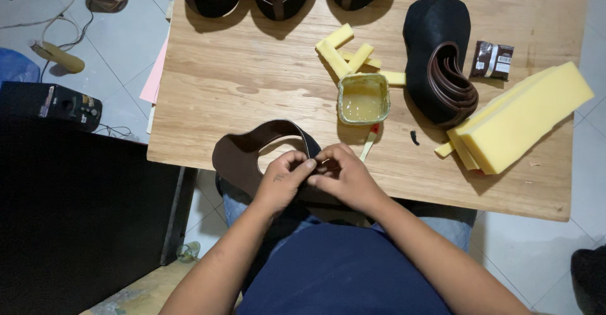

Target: The person applies glue to the inner edge of a brown shoe upper using a small brush, then sets the piece aside. This is repeated for several similar shoe uppers. The workspace contains foam pieces, a glue container, and multiple finished uppers.

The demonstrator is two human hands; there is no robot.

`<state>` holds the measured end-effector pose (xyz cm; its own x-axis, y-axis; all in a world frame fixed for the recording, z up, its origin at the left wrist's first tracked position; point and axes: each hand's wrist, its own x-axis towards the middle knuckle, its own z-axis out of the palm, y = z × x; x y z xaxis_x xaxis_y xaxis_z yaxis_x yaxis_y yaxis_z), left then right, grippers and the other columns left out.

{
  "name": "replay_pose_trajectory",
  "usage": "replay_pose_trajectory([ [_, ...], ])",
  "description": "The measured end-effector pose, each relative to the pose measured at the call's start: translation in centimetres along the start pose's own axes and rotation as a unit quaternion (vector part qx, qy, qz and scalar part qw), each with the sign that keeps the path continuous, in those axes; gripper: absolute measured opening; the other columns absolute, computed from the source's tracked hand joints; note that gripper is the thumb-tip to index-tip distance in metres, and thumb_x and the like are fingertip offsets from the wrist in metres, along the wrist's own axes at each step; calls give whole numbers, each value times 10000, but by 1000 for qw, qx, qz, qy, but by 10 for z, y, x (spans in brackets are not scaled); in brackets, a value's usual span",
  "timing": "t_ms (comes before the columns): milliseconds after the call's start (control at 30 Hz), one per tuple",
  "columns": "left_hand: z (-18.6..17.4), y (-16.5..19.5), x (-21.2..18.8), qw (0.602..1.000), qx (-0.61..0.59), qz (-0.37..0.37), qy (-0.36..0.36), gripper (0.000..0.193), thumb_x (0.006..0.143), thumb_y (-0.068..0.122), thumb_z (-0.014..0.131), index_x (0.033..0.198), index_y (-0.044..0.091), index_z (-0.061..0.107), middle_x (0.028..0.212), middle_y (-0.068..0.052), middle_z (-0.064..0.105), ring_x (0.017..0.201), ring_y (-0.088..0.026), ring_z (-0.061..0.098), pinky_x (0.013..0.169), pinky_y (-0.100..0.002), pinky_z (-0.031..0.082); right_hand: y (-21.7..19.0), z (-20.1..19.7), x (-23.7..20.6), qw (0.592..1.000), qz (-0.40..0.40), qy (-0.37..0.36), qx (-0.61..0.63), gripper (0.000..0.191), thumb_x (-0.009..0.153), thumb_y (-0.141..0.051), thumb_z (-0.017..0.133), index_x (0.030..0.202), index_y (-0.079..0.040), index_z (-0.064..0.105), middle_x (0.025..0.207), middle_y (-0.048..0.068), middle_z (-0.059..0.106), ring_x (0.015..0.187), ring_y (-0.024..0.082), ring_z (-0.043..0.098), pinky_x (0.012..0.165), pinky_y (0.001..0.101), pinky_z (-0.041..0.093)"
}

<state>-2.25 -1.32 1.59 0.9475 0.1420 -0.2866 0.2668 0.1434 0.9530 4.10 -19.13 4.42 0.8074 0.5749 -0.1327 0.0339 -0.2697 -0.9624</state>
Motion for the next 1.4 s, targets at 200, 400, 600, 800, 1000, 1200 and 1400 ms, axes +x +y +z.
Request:
replay_pose_trajectory([
  [200, -5, 4, -1, 992, -85, -89, -19, 187, 949, 231, 695, 998, 51, 691, 854, 21, 670, 762, -51, 577, 691, -198, 484, -10, 6, -1, 989, -69, 42, -127, 218, 875, -131, 770, 1035, -39, 652, 1066, 67, 606, 942, 201, 666, 808, 321, 555],
  [400, -6, 0, 4, 983, -149, -105, -36, 140, 934, 182, 753, 938, 77, 660, 833, 6, 652, 755, -71, 570, 677, -220, 467, -13, 3, -4, 991, -77, 14, -105, 357, 796, -149, 791, 1063, -28, 588, 1075, 87, 554, 906, 215, 655, 770, 317, 544],
  [600, -9, 5, 7, 972, -165, -153, -63, 162, 925, 186, 753, 934, 78, 632, 888, 1, 681, 817, -59, 610, 736, -208, 493, -5, 5, -2, 989, -81, 44, -116, 181, 858, -106, 717, 997, -22, 638, 1065, 86, 618, 939, 220, 662, 803, 314, 548],
  [800, -6, -4, 5, 997, -32, -44, -59, 230, 869, 213, 784, 1017, 72, 677, 908, 30, 694, 807, -55, 604, 734, -226, 501, 14, 1, 2, 999, 19, 34, -22, 138, 869, -129, 694, 970, -40, 664, 1083, 72, 727, 967, 177, 685, 851, 299, 536],
  [1000, -10, -17, 8, 946, 288, 80, 124, 206, 921, 157, 762, 926, -15, 649, 758, -45, 643, 693, -108, 596, 660, -284, 498, 25, 0, 4, 998, -24, 60, 14, 119, 878, -100, 714, 904, -3, 652, 1098, 112, 723, 1011, 182, 672, 909, 312, 518],
  [1200, -9, -20, 8, 984, 115, 74, 111, 182, 849, 54, 622, 1008, -27, 585, 797, -57, 650, 695, -120, 584, 619, -309, 502, 14, -2, -1, 998, 18, 62, 8, 135, 891, -112, 679, 960, -3, 640, 1071, 82, 748, 961, 156, 688, 869, 302, 542],
  [1400, -10, -29, 16, 971, 206, 96, 71, 132, 968, 60, 678, 963, -71, 663, 817, -121, 658, 749, -141, 561, 667, -343, 512, -6, -11, 8, 997, -10, 75, 0, 198, 936, -157, 637, 1069, -15, 674, 1026, 83, 766, 925, 149, 709, 845, 297, 559],
])
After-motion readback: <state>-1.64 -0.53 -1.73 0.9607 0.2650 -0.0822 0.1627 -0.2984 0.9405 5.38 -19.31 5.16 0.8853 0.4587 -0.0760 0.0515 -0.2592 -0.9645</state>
